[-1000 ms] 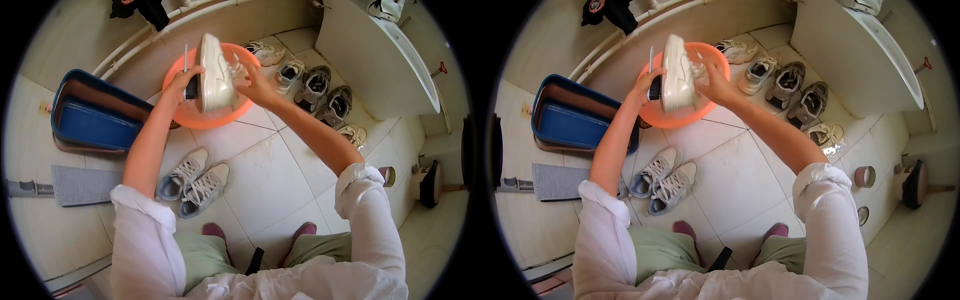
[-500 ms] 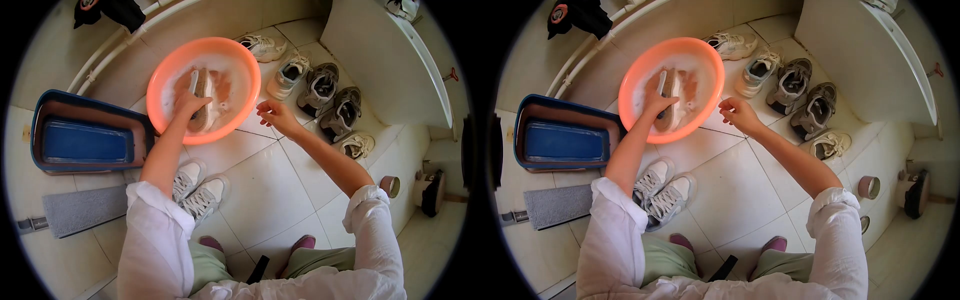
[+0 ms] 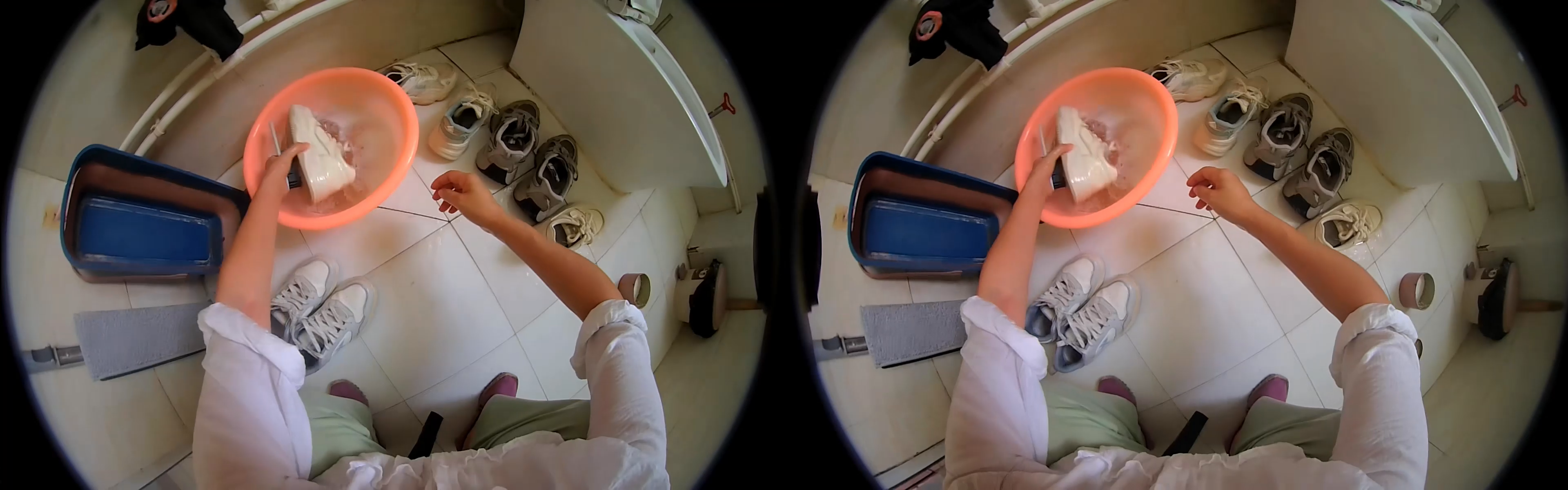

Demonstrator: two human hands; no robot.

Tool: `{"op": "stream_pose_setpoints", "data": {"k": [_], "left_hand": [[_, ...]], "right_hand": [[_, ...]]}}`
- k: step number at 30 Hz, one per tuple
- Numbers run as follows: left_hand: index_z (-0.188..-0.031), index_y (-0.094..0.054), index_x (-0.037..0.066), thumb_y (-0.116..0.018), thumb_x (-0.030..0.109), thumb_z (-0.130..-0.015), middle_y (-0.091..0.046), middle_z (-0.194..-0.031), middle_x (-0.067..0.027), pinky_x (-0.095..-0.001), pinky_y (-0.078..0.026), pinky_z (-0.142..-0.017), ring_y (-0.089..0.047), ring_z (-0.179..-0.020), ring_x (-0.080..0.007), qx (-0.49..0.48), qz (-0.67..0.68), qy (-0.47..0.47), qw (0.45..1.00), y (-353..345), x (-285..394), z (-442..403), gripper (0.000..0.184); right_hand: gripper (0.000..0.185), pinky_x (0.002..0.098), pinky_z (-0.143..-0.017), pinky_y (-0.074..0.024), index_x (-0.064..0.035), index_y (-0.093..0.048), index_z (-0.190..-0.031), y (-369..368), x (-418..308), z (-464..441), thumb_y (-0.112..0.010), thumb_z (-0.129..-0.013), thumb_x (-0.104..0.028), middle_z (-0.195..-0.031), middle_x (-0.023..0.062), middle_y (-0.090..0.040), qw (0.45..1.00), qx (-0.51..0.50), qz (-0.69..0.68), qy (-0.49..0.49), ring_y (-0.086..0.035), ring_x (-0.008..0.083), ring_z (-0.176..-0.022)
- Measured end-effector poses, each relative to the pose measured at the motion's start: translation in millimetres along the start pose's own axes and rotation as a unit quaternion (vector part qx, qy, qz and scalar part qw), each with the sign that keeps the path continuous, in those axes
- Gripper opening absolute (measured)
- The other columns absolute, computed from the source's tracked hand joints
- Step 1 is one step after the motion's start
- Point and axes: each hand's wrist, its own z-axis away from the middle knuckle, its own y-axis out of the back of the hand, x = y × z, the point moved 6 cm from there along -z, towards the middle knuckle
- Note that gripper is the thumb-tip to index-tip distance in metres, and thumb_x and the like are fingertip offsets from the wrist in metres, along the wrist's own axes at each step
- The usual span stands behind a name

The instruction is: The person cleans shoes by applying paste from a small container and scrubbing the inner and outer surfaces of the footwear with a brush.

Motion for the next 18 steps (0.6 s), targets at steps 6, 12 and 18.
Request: {"op": "stream_pose_setpoints", "data": {"k": [6,12,18], "left_hand": [[-0.134,-0.046,0.008,-0.058,0.03,-0.087,-0.056,-0.126,-0.0101,-0.0401,-0.049,-0.096,-0.057,-0.114,-0.0274,-0.096,0.303,-0.085,0.944,9,27,62,0.053],[-0.136,-0.044,0.01,-0.043,0.044,-0.091,-0.051,-0.133,-0.0083,-0.0411,-0.045,-0.1,-0.052,-0.12,-0.025,-0.299,0.389,-0.122,0.863,-11,47,96,0.056],[-0.135,-0.044,0.009,-0.05,0.046,-0.088,-0.053,-0.131,-0.0093,-0.0382,-0.044,-0.101,-0.053,-0.118,-0.0241,-0.349,0.337,-0.083,0.871,-60,49,158,0.061]], "right_hand": [[0.023,0.0268,-0.064,-0.05,-0.0017,-0.059,-0.109,-24,-44,-6,-0.054,-0.091,-0.014,-0.093,0.0056,-0.064,0.999,-0.024,-0.02,0.005,-0.062,0.0133,-0.076],[0.047,0.0278,-0.06,-0.0491,-0.0045,-0.056,-0.114,-71,-127,-12,-0.054,-0.09,-0.045,-0.092,0.0069,-0.06,0.986,-0.038,-0.155,-0.048,-0.061,0.0154,-0.073],[0.049,0.0304,-0.049,-0.0426,-0.0066,-0.058,-0.096,-82,-154,-12,-0.054,-0.084,-0.054,-0.077,0.0064,-0.057,0.98,-0.153,-0.113,-0.053,-0.054,0.0142,-0.057]]}}
